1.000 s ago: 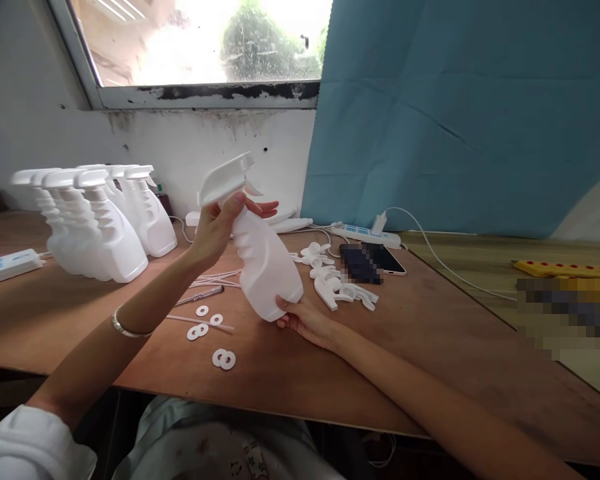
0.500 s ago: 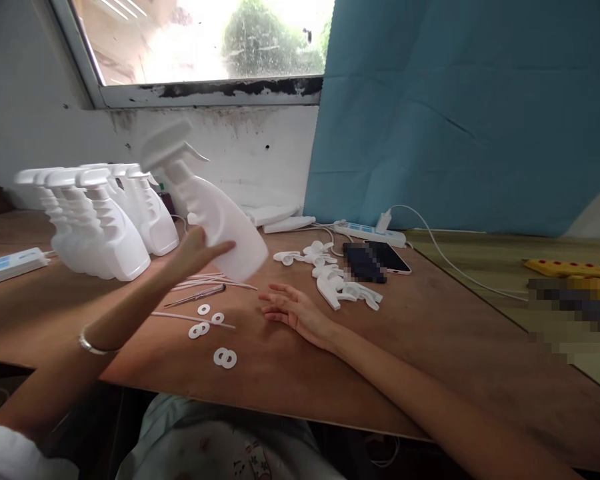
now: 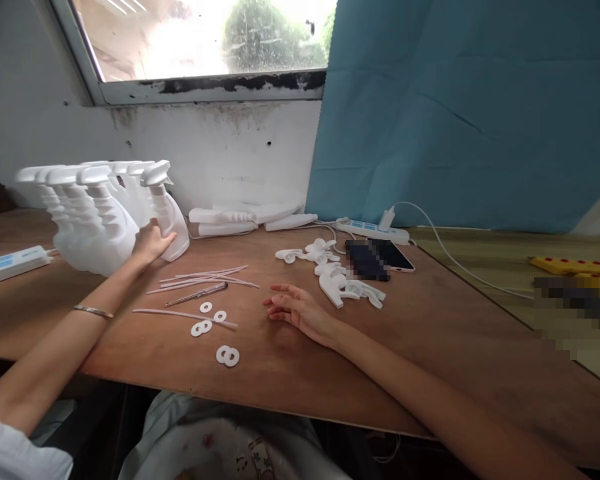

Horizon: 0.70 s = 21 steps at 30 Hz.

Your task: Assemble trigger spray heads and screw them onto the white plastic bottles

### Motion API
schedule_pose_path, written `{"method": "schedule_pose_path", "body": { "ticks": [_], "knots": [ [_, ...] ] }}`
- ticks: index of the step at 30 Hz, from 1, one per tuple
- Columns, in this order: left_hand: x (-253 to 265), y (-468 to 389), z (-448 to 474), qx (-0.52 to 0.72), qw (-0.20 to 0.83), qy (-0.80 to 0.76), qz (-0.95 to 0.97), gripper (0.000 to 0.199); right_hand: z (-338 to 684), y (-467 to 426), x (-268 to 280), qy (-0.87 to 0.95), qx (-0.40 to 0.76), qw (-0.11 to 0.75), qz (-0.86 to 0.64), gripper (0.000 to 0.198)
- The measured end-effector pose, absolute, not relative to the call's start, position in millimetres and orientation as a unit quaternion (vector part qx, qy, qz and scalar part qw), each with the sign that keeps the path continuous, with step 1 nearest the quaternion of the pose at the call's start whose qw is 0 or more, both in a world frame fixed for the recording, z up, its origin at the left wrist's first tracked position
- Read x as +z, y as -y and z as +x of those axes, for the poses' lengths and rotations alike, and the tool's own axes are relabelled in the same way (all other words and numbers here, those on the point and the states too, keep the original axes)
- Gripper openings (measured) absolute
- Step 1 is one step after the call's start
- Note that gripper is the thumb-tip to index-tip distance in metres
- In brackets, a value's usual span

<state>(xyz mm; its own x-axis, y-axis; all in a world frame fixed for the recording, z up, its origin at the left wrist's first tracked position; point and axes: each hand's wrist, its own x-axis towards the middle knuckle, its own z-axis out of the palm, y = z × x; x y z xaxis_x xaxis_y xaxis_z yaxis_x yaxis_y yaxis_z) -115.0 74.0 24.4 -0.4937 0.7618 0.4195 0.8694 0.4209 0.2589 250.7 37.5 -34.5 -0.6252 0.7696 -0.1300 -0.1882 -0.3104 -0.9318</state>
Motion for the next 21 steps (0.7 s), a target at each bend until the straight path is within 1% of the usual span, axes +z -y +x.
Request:
{"method": "schedule_pose_path", "body": {
  "ticks": [2,7,9,12,17,21],
  "knots": [
    [20.8,-78.4,-116.8,-0.224,0.113,0.838,-0.485,0.054,250.9,-38.2,-35.8,0.497,0.754,0.315,-0.291,0.032],
    [8.1,-82.4,-123.2,-0.225,0.085,0.848,-0.472,0.072,250.7,-37.3,-34.6,0.495,0.754,0.314,-0.297,0.033],
    [2.3,-82.6,-124.4,-0.229,0.079,0.855,-0.459,0.074,250.7,-36.7,-33.7,0.494,0.753,0.312,-0.302,0.034],
    [-4.2,-83.3,-124.2,-0.228,0.066,0.863,-0.446,0.068,250.8,-36.5,-33.6,0.497,0.751,0.313,-0.300,0.034],
    [-6.3,-86.7,-121.7,-0.204,0.047,0.877,-0.432,0.048,250.9,-37.2,-34.5,0.499,0.752,0.310,-0.299,0.032],
    [-1.4,-88.8,-118.3,-0.182,0.039,0.885,-0.427,0.041,251.2,-38.3,-35.9,0.500,0.752,0.311,-0.296,0.032]
  ]
}}
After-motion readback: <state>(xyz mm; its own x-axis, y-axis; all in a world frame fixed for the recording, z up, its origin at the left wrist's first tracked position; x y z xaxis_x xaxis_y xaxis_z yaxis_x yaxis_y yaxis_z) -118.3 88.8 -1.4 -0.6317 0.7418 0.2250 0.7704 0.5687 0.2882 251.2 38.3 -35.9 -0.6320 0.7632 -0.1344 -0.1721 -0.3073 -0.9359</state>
